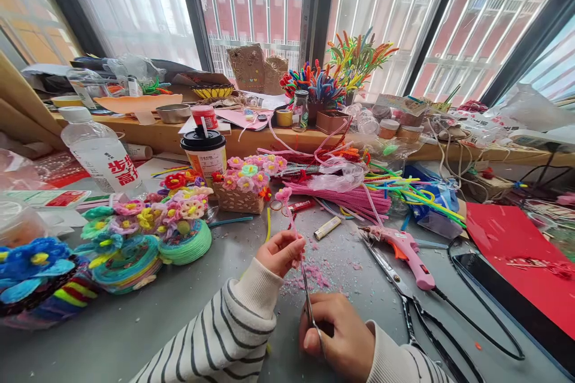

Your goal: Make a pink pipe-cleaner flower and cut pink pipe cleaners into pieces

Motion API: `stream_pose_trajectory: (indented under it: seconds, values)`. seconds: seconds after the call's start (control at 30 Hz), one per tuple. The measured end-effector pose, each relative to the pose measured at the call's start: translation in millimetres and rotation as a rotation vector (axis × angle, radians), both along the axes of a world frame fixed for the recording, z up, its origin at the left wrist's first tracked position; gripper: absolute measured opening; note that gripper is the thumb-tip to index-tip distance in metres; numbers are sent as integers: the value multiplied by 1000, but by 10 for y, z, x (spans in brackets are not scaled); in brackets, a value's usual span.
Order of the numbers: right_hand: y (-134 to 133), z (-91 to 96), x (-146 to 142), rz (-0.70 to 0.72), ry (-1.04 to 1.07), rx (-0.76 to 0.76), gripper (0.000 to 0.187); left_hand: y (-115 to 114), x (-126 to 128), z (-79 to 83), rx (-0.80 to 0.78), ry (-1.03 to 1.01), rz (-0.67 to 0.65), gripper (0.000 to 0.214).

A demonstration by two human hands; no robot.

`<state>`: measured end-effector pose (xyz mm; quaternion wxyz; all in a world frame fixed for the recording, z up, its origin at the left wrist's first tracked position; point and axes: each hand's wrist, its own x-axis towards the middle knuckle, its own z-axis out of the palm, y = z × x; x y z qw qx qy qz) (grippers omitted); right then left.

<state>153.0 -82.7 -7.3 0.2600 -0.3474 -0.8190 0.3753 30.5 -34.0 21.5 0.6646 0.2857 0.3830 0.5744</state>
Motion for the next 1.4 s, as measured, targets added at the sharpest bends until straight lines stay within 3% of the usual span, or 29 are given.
stream_pose_trajectory:
  seconds: [0.5, 0.93, 1.4]
  values:
    - [-4, -29, -6, -16, 57, -9, 71, 54, -42, -98, 59, -20, 36, 28]
    - [-2, -7, -4, -22, 36, -25, 70, 72, -57, -84, 51, -35, 87, 29]
    - [14, -18, -22, -34, 25, -15, 72, 49, -24, -93, 53, 40, 14, 29]
